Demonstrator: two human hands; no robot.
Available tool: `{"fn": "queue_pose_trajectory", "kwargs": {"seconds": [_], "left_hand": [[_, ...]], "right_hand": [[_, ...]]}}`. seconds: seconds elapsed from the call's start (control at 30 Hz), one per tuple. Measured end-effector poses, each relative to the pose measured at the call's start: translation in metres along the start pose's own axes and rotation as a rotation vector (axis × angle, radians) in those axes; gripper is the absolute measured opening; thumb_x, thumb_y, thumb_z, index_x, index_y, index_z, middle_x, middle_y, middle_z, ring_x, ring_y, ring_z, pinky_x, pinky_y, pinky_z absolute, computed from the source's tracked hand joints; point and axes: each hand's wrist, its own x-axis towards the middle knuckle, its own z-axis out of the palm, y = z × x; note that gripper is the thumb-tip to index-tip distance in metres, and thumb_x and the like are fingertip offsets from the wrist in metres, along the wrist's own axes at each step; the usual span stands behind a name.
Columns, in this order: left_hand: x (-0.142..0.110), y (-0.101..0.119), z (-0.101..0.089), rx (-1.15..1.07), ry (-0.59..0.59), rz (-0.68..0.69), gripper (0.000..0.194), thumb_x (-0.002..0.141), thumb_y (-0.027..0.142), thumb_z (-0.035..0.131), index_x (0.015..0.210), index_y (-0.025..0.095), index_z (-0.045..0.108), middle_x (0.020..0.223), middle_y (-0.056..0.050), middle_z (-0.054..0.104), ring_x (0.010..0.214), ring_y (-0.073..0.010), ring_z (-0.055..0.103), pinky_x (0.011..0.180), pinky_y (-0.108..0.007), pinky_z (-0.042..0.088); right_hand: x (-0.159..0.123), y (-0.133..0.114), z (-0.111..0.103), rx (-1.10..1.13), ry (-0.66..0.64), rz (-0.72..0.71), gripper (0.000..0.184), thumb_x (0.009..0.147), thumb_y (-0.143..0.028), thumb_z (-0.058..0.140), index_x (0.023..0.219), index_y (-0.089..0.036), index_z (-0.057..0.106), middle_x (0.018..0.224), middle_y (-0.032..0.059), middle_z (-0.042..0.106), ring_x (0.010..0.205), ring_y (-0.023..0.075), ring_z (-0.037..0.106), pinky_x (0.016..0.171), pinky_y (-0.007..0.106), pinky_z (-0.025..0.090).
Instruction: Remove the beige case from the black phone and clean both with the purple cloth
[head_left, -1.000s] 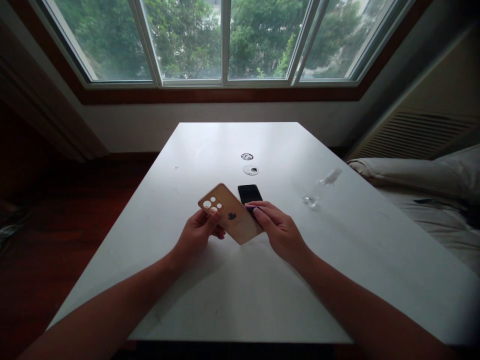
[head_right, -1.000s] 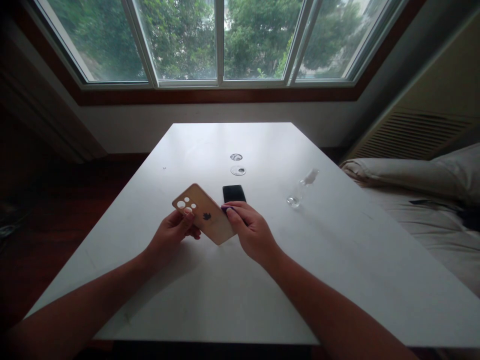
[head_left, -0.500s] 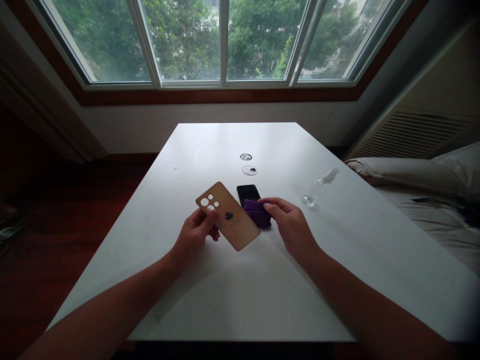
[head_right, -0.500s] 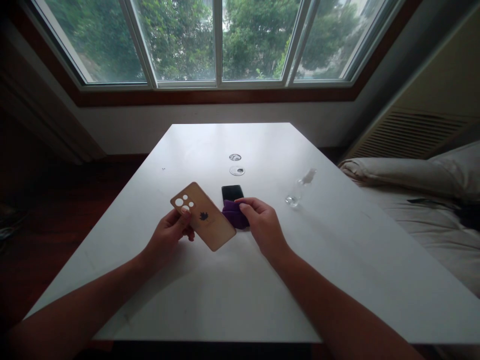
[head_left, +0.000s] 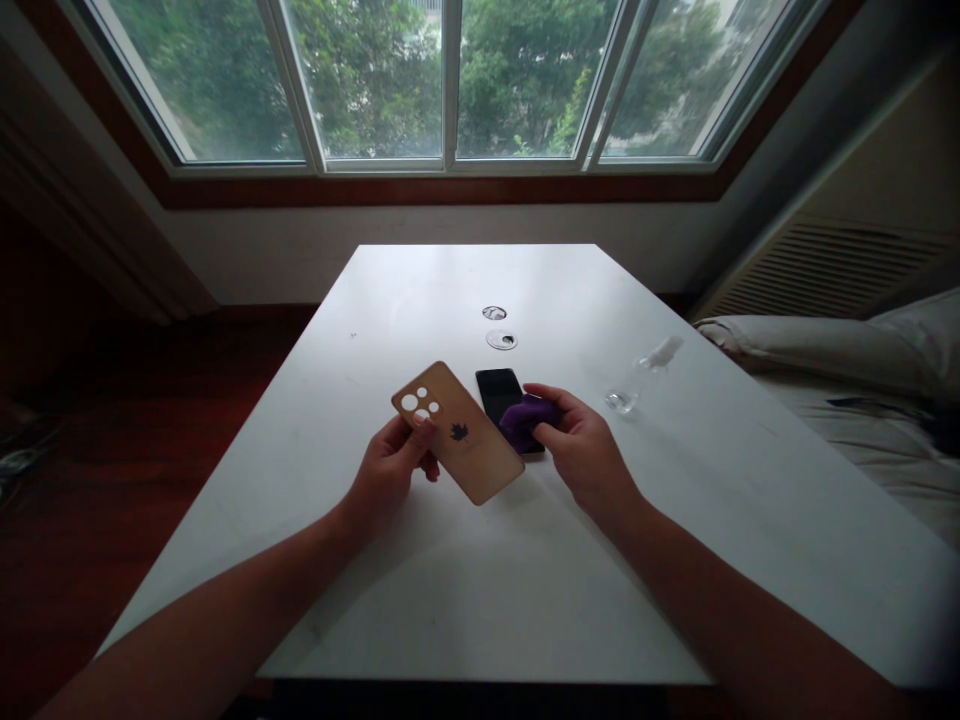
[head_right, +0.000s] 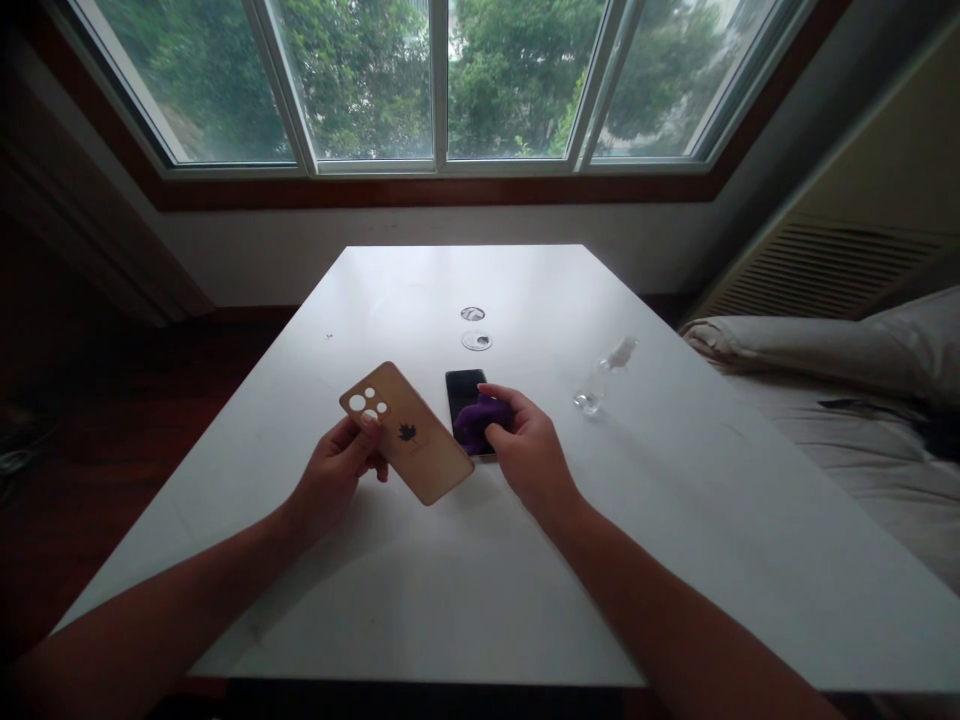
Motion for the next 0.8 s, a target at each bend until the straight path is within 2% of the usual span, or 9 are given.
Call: {"fn": "queue_pose_trajectory", "kwargs": {"seconds": [0.17,0.27,0.33,0.5,0.63,0.7,0.8], "left_hand": [[0.000,-0.002,-0.001,-0.019,0.001,0.013,0.039,0.092,0.053,0.063,0.096,0.014,0.062,0.083,-0.004,0.062,0.058,-0.0089,0.054,0.053,-0.025,0.047],[0.000,-0.003,-0.001,-0.030,-0.003,0.021,0.038,0.092,0.052,0.063,0.095,0.014,0.061,0.081,-0.003,0.061,0.058,-0.0090,0.054,0.053,-0.025,0.047],[0.000,-0.002,0.000,-0.048,-0.006,0.018,0.038,0.092,0.052,0.064,0.093,0.014,0.061,0.079,-0.002,0.061,0.057,-0.0092,0.054,0.052,-0.025,0.047],[-0.002,0.000,0.001,-0.092,-0.023,-0.027,0.040,0.089,0.053,0.067,0.095,0.014,0.062,0.077,-0.002,0.062,0.054,-0.0088,0.053,0.052,-0.025,0.047],[-0.002,-0.001,0.001,-0.092,-0.065,-0.109,0.043,0.087,0.054,0.069,0.099,0.014,0.063,0.081,-0.005,0.064,0.058,-0.0102,0.056,0.053,-0.024,0.047],[-0.002,-0.002,0.003,-0.102,-0.116,-0.158,0.045,0.088,0.055,0.068,0.103,0.013,0.062,0.082,-0.006,0.065,0.059,-0.0109,0.058,0.054,-0.025,0.049],[-0.002,-0.001,0.005,-0.104,-0.169,-0.225,0.048,0.087,0.058,0.067,0.104,0.013,0.060,0.072,-0.003,0.062,0.056,-0.0117,0.058,0.050,-0.023,0.048]], "right_hand": [[0.005,0.008,-0.003,-0.139,0.047,-0.048,0.060,0.072,-0.029,0.078,0.130,-0.021,0.063,0.108,0.0071,0.073,0.096,0.0228,0.068,0.088,0.039,0.054],[0.005,0.005,-0.005,-0.295,0.131,-0.103,0.051,0.075,-0.041,0.079,0.121,-0.021,0.069,0.105,0.0066,0.074,0.092,0.0231,0.068,0.085,0.039,0.054],[0.004,0.002,-0.005,-0.342,0.138,-0.111,0.043,0.078,-0.048,0.076,0.111,-0.020,0.074,0.099,0.0063,0.074,0.089,0.0229,0.067,0.083,0.038,0.054],[0.006,-0.005,-0.007,-0.220,0.159,-0.087,0.047,0.079,-0.056,0.075,0.106,-0.018,0.075,0.096,0.0067,0.074,0.086,0.0233,0.067,0.078,0.037,0.056],[0.000,-0.011,-0.005,-0.200,0.229,-0.198,0.042,0.081,-0.053,0.074,0.107,-0.019,0.074,0.100,0.0067,0.073,0.091,0.0236,0.068,0.083,0.038,0.057],[-0.008,-0.014,-0.003,-0.228,0.193,-0.267,0.038,0.083,-0.049,0.074,0.108,-0.020,0.073,0.100,0.0061,0.073,0.090,0.0229,0.068,0.082,0.038,0.057],[-0.021,-0.017,-0.001,-0.330,0.009,-0.445,0.030,0.086,-0.040,0.073,0.111,-0.024,0.071,0.104,0.0061,0.072,0.090,0.0219,0.068,0.082,0.037,0.057]]}}
